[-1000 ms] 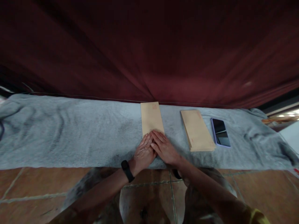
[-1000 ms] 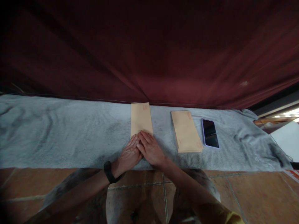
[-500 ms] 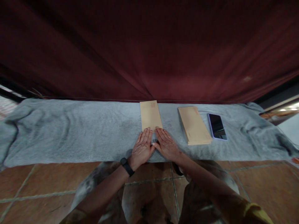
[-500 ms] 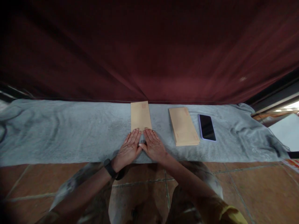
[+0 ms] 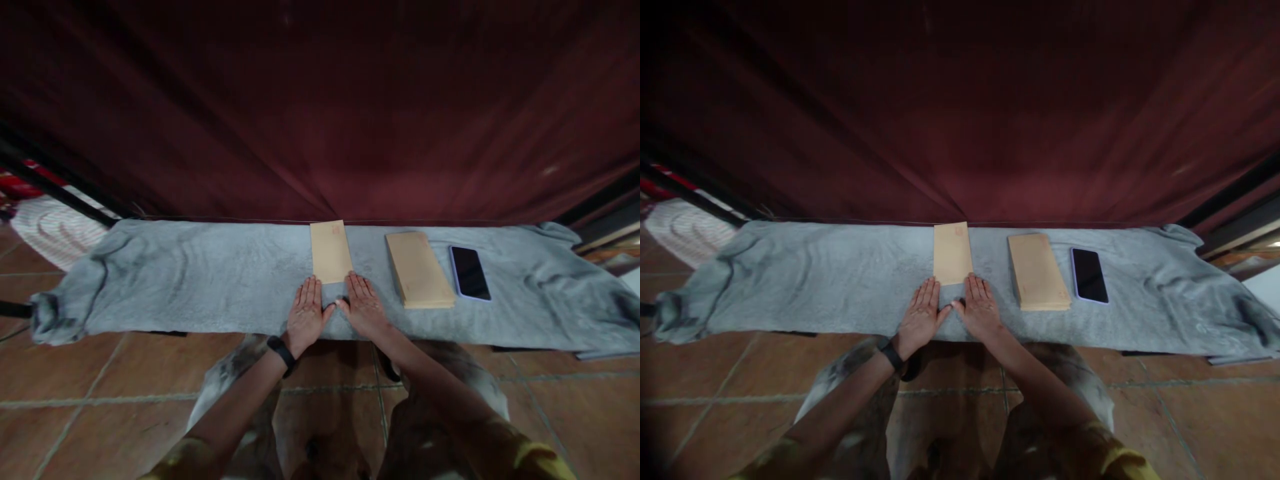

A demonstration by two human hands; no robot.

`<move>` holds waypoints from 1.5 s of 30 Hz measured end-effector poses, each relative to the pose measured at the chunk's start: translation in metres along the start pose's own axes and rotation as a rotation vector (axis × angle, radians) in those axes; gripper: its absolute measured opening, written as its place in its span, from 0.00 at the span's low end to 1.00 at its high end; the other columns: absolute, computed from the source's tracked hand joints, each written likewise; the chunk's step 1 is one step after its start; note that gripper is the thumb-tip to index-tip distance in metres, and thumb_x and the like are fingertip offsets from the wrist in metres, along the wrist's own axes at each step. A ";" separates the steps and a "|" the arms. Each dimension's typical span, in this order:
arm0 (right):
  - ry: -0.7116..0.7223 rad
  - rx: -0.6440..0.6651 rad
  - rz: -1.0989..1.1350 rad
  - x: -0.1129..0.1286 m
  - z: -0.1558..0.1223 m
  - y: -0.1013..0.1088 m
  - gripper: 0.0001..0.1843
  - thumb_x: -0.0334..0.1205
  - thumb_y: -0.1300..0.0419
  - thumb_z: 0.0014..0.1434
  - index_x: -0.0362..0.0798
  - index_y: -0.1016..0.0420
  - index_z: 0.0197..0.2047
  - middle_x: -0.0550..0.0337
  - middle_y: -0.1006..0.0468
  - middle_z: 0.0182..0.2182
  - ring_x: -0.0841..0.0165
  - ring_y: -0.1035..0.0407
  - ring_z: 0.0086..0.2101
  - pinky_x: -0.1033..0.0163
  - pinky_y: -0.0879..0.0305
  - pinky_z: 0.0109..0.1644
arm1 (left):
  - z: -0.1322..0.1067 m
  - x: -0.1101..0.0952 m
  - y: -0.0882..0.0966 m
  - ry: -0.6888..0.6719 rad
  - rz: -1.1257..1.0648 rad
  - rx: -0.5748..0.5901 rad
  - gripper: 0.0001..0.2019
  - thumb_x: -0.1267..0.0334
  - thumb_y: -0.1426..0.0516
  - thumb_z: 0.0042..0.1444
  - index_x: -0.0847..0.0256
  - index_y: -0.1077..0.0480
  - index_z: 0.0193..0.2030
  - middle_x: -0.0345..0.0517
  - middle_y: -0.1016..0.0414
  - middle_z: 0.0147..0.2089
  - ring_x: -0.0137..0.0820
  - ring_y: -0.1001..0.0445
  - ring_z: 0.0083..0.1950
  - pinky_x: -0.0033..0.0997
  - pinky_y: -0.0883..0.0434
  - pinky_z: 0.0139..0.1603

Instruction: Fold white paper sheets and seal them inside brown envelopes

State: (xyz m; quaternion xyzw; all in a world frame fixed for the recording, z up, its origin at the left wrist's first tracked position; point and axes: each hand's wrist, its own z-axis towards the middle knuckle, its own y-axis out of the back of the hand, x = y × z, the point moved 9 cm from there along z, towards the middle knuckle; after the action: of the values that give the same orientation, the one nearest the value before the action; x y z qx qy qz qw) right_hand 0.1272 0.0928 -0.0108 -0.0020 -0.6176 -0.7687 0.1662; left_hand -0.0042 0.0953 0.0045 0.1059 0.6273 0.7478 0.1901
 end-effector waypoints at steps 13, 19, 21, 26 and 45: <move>-0.017 -0.017 0.032 -0.010 0.011 0.020 0.25 0.36 0.54 0.71 0.41 0.31 0.66 0.46 0.31 0.65 0.57 0.35 0.63 0.46 0.51 0.73 | 0.026 -0.035 0.000 -0.176 -0.124 0.007 0.26 0.64 0.54 0.69 0.69 0.43 0.72 0.57 0.43 0.75 0.39 0.47 0.76 0.45 0.42 0.74; 0.085 0.014 0.151 0.002 0.012 0.015 0.29 0.45 0.57 0.74 0.41 0.40 0.71 0.46 0.37 0.68 0.58 0.44 0.68 0.46 0.49 0.73 | 0.024 -0.034 -0.011 -0.177 -0.126 0.015 0.29 0.65 0.54 0.67 0.72 0.47 0.73 0.60 0.45 0.75 0.40 0.50 0.77 0.46 0.44 0.75; 0.153 0.069 0.212 0.016 0.013 0.009 0.31 0.47 0.59 0.74 0.41 0.48 0.74 0.48 0.43 0.71 0.61 0.50 0.70 0.48 0.49 0.74 | 0.022 -0.033 -0.012 -0.174 -0.103 0.018 0.30 0.68 0.55 0.66 0.76 0.49 0.74 0.63 0.46 0.75 0.41 0.50 0.77 0.46 0.45 0.75; 0.151 0.127 0.224 0.028 0.015 0.001 0.33 0.50 0.62 0.75 0.41 0.54 0.76 0.47 0.50 0.73 0.64 0.56 0.72 0.50 0.53 0.75 | 0.019 -0.034 -0.008 -0.183 -0.068 0.005 0.32 0.70 0.54 0.63 0.75 0.50 0.74 0.64 0.47 0.75 0.44 0.52 0.77 0.49 0.47 0.75; 0.153 0.106 0.103 0.013 0.006 -0.002 0.33 0.50 0.59 0.74 0.41 0.51 0.75 0.47 0.47 0.72 0.60 0.53 0.71 0.47 0.52 0.74 | 0.016 -0.018 -0.002 -0.131 -0.141 0.035 0.33 0.54 0.50 0.67 0.74 0.45 0.72 0.62 0.46 0.75 0.43 0.51 0.77 0.46 0.49 0.76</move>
State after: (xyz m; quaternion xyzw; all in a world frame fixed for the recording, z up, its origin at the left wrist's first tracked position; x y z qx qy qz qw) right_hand 0.1133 0.0960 -0.0081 0.0339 -0.6421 -0.7232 0.2520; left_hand 0.0183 0.1025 0.0067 0.1136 0.6324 0.7130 0.2809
